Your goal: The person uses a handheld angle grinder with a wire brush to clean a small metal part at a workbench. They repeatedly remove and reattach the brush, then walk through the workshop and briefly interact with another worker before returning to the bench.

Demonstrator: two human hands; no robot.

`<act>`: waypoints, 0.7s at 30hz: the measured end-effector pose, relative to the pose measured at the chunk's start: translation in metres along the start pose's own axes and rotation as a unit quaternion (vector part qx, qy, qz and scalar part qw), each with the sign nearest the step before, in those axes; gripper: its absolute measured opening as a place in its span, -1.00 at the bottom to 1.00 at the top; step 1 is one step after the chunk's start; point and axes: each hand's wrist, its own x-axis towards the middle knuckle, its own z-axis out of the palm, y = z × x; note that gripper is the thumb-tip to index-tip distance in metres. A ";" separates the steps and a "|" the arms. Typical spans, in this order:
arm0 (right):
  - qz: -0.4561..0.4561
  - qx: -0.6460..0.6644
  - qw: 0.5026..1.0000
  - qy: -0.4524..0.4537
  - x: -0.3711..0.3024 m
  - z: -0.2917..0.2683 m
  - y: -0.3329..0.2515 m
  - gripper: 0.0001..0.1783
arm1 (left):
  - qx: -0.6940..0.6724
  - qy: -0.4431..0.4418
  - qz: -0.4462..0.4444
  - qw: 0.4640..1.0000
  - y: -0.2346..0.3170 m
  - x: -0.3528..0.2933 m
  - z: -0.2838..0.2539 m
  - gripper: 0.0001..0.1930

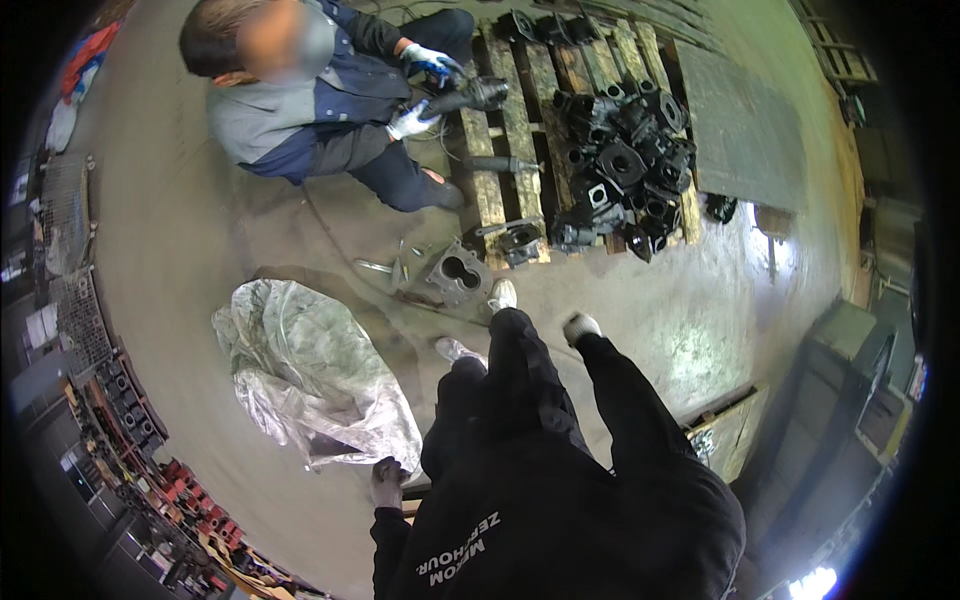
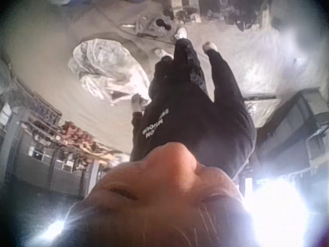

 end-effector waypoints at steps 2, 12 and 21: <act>-0.155 -0.373 0.908 -0.116 -0.008 -0.002 0.037 -0.75 | 0.000 0.004 -0.013 1.000 -0.004 0.000 0.009 -0.76; 0.004 0.327 0.945 -0.007 -0.027 -0.018 -0.026 -0.73 | -0.019 -0.023 -0.023 0.999 -0.045 -0.002 0.009 -0.84; -0.027 0.360 0.932 -0.022 -0.025 -0.010 -0.060 -0.72 | -0.043 0.023 0.004 0.999 -0.034 0.010 0.006 -0.79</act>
